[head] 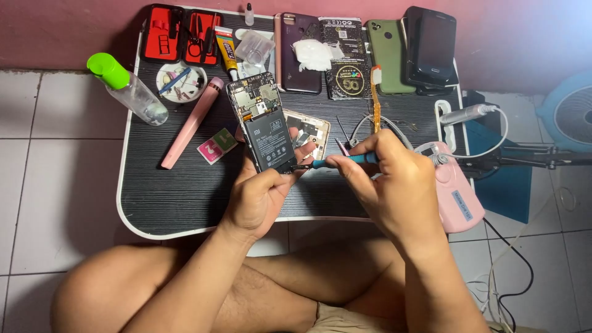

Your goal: The person uses a blue screwdriver to remove screws from the back of a disassembled smartphone. They then use their fingers to detach a small internal component from the device's circuit board and place it on the table.

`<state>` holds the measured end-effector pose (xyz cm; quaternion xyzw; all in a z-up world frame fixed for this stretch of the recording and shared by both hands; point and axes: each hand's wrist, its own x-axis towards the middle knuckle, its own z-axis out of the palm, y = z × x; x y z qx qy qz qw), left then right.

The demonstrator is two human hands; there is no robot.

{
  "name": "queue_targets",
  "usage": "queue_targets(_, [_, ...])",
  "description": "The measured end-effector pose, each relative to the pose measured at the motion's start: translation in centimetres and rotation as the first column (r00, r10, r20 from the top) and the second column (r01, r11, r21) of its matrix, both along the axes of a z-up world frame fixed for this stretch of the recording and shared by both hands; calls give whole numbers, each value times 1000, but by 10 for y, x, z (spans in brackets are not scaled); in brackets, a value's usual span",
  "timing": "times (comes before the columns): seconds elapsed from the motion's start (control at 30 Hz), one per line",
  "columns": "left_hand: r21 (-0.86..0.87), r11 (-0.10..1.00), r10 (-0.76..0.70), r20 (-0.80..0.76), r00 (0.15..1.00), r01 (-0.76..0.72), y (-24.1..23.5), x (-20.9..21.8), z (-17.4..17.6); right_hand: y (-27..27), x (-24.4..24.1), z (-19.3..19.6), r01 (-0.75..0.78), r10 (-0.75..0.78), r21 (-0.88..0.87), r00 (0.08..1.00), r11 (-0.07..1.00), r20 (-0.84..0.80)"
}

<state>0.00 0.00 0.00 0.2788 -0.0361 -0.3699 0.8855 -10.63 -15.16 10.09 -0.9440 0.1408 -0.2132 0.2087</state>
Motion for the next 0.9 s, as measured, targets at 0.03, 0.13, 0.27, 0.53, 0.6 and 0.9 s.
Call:
queue_targets(0.03, [-5,1000,-3,2,1000,3,1,1,6,-3,1,-4,3,-3,-5,1000,1000,2])
queue_targets(0.13, [127,992,-12,-44,999,17,4,2,20,-3,5,3,-18,-1,-274,998,962,-71])
queue_targets(0.27, [153,988,8,-38,999,-2,3,3,29,4,8,38,1,-64,-104,797,995,-600])
queue_targets(0.53, [157,987,27,-33,999,-21,0,2,20,-5,-1,20,-73,-59,-234,857,969,-513])
queue_targets(0.6, [134,991,35,-52,998,-28,-1,3,17,0,4,41,-63,111,95,726,994,-678])
queue_targets(0.9, [132,991,16,13,1000,-18,1,2,18,1,13,43,11,11,25,666,1000,-746])
